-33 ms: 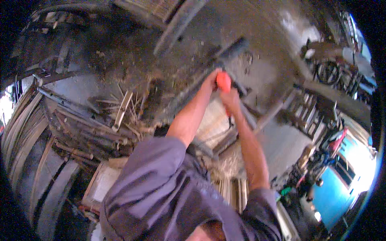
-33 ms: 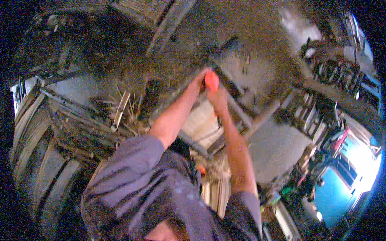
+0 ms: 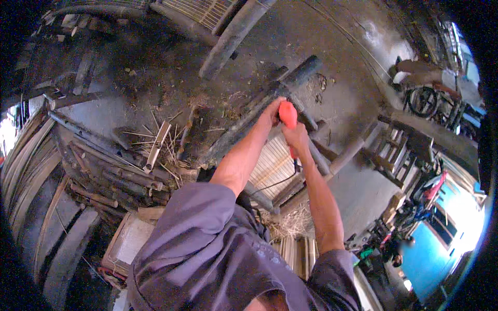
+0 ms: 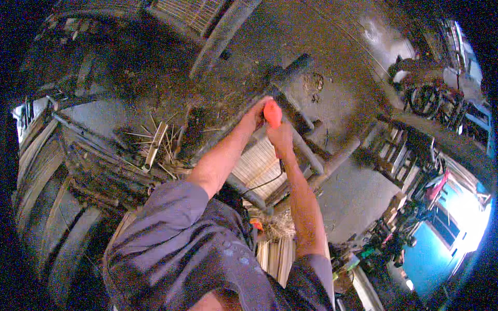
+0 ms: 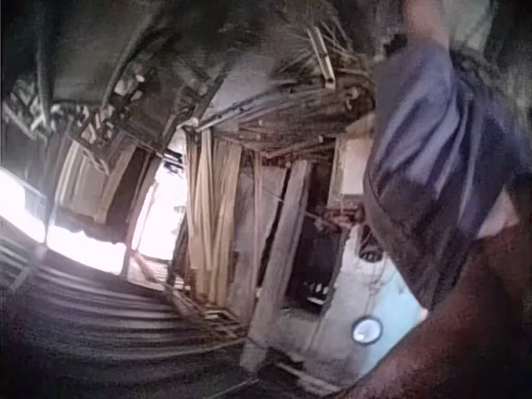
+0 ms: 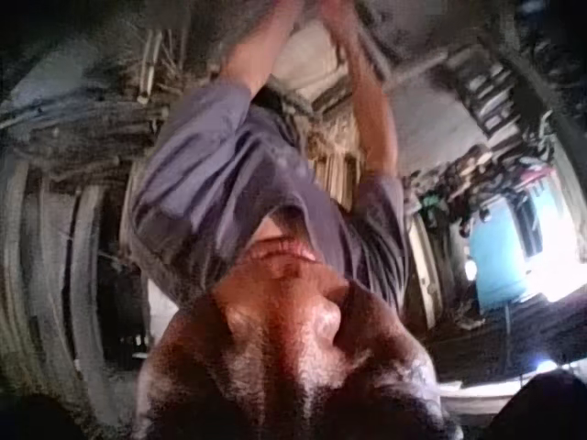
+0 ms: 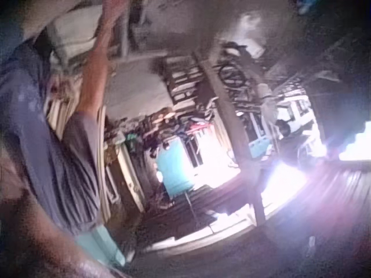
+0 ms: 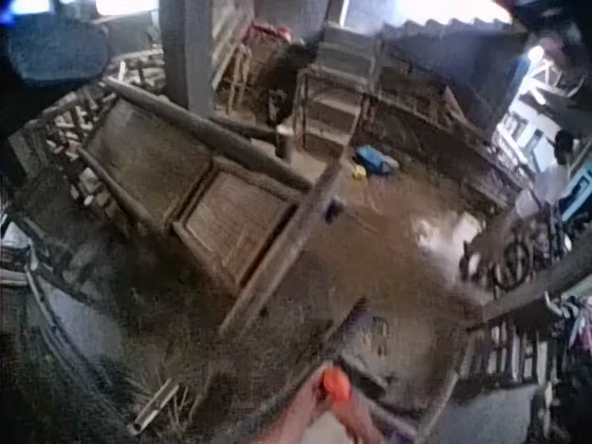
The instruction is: The person uses a red electric sander to smooth the surface of a bamboo chair. They repeatedly reposition the chair to access different legs and sections, then continue sanding the frame and seat area.
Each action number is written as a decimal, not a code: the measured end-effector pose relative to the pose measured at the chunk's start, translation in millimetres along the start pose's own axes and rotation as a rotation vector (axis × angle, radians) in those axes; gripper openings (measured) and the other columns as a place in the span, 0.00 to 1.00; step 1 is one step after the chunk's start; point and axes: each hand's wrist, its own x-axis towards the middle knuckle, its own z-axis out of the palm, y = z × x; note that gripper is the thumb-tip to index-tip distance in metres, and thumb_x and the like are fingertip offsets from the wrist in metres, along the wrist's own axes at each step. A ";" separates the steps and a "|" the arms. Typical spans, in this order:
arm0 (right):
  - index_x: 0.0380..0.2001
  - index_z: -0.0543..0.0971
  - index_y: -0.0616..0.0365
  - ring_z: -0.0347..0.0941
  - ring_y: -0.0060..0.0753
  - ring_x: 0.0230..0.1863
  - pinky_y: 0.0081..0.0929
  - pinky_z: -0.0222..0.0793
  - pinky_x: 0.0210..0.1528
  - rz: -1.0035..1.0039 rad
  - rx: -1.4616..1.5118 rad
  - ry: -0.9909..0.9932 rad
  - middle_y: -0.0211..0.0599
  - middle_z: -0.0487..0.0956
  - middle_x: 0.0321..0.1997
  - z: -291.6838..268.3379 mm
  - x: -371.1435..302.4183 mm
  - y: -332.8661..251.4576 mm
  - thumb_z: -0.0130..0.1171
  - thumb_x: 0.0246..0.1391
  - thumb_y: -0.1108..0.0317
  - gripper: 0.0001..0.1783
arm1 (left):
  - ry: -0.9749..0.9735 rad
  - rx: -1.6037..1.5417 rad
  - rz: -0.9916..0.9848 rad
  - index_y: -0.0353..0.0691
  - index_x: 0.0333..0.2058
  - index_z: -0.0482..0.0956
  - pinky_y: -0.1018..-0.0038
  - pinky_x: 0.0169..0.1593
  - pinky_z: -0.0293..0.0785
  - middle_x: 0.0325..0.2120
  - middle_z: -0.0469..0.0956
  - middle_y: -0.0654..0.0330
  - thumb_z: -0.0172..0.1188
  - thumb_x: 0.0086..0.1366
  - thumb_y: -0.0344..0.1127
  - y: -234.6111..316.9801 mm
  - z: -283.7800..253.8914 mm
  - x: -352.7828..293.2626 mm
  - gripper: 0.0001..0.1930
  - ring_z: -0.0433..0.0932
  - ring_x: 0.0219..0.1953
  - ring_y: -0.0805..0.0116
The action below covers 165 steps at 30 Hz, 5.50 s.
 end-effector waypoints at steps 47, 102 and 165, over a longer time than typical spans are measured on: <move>0.28 0.75 0.64 0.67 0.29 0.11 0.28 0.63 0.13 1.842 1.125 0.641 0.34 0.71 0.15 265.2 -574.7 72.4 0.57 0.42 0.70 0.09 | 0.000 1.092 -0.066 0.36 0.45 0.74 0.69 0.34 0.75 0.35 0.78 0.61 0.73 0.50 0.44 -9.8 -113.9 -69.3 0.27 0.77 0.31 0.69; 0.23 0.79 0.59 0.73 0.27 0.18 0.30 0.67 0.21 1.860 1.096 1.032 0.33 0.77 0.19 572.3 -323.7 -52.3 0.61 0.43 0.61 0.12 | -1.666 2.077 1.615 0.54 0.56 0.67 0.56 0.49 0.65 0.46 0.71 0.55 0.74 0.36 0.57 -109.6 49.9 61.1 0.45 0.70 0.49 0.53; 0.26 0.79 0.68 0.77 0.35 0.21 0.36 0.70 0.25 1.946 1.122 0.915 0.45 0.78 0.20 520.9 -348.8 -60.9 0.60 0.44 0.61 0.17 | -0.404 2.302 0.633 0.34 0.62 0.58 0.55 0.60 0.63 0.56 0.68 0.39 0.60 0.40 0.77 -39.2 76.1 153.0 0.60 0.67 0.58 0.42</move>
